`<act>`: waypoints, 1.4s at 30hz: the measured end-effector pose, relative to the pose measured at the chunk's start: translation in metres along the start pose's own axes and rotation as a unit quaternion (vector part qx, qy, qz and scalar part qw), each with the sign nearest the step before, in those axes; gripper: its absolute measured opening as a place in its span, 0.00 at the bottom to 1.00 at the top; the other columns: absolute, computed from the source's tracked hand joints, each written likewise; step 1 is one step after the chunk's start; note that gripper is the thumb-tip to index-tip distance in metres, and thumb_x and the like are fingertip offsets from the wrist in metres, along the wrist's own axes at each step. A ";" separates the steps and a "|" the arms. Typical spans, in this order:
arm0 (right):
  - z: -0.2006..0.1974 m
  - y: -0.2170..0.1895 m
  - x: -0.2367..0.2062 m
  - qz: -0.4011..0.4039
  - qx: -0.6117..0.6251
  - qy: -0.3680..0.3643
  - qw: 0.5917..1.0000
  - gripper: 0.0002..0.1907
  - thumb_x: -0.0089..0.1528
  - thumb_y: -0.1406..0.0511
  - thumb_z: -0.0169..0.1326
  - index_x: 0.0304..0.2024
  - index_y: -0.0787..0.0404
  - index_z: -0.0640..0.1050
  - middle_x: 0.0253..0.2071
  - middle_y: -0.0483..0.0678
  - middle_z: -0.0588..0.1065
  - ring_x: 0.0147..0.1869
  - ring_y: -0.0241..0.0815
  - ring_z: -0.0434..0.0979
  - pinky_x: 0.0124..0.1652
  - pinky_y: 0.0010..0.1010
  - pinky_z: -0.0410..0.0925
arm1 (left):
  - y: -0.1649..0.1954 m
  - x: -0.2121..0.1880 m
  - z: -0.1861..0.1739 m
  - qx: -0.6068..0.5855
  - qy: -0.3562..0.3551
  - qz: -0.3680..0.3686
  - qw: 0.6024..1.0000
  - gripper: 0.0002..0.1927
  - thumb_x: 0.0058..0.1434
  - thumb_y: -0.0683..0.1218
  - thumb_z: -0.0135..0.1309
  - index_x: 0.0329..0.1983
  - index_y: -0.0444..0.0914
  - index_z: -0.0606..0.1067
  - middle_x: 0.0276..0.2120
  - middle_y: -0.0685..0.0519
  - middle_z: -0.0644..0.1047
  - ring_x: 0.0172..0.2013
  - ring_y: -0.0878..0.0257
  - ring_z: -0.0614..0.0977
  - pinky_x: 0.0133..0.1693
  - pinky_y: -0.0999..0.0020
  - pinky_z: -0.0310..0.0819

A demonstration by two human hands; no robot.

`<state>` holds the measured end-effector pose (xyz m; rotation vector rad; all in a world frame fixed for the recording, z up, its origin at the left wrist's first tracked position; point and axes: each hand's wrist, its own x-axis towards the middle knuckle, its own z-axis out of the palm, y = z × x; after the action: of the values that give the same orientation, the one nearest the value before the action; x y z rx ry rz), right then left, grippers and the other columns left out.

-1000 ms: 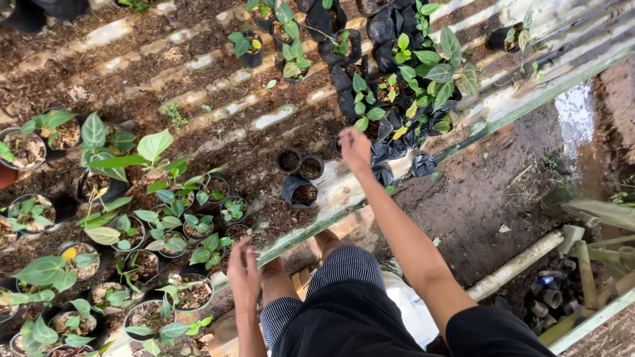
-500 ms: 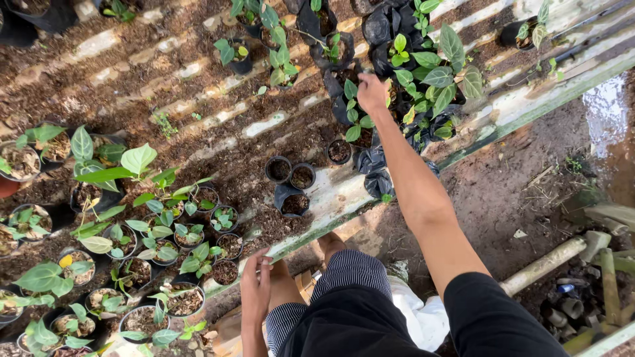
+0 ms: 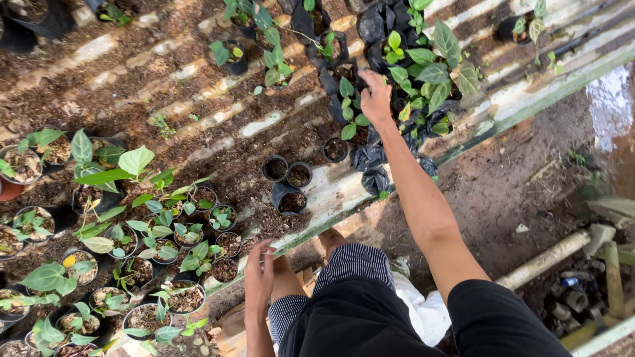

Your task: The person removes small plants from black plastic bags and pots them into small black plastic containers using soil. They place the potted plants on a wooden plank among other potted plants.

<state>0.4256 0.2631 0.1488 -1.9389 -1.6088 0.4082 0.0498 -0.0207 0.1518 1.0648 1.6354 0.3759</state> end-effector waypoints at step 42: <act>0.007 -0.027 -0.183 0.399 0.281 -0.057 0.871 0.06 0.64 0.67 0.58 0.41 0.65 0.78 0.36 0.46 0.78 0.39 0.37 0.78 0.39 0.29 0.70 | -0.022 0.020 0.005 0.086 -0.087 0.042 0.992 0.16 0.70 0.43 0.44 0.60 0.41 0.74 0.46 0.46 0.82 0.43 0.55 0.85 0.41 0.59 0.81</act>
<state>0.3588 0.0905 0.1368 -2.0180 -0.5396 1.1851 0.0447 -0.0180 0.1219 1.2618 1.4909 0.1935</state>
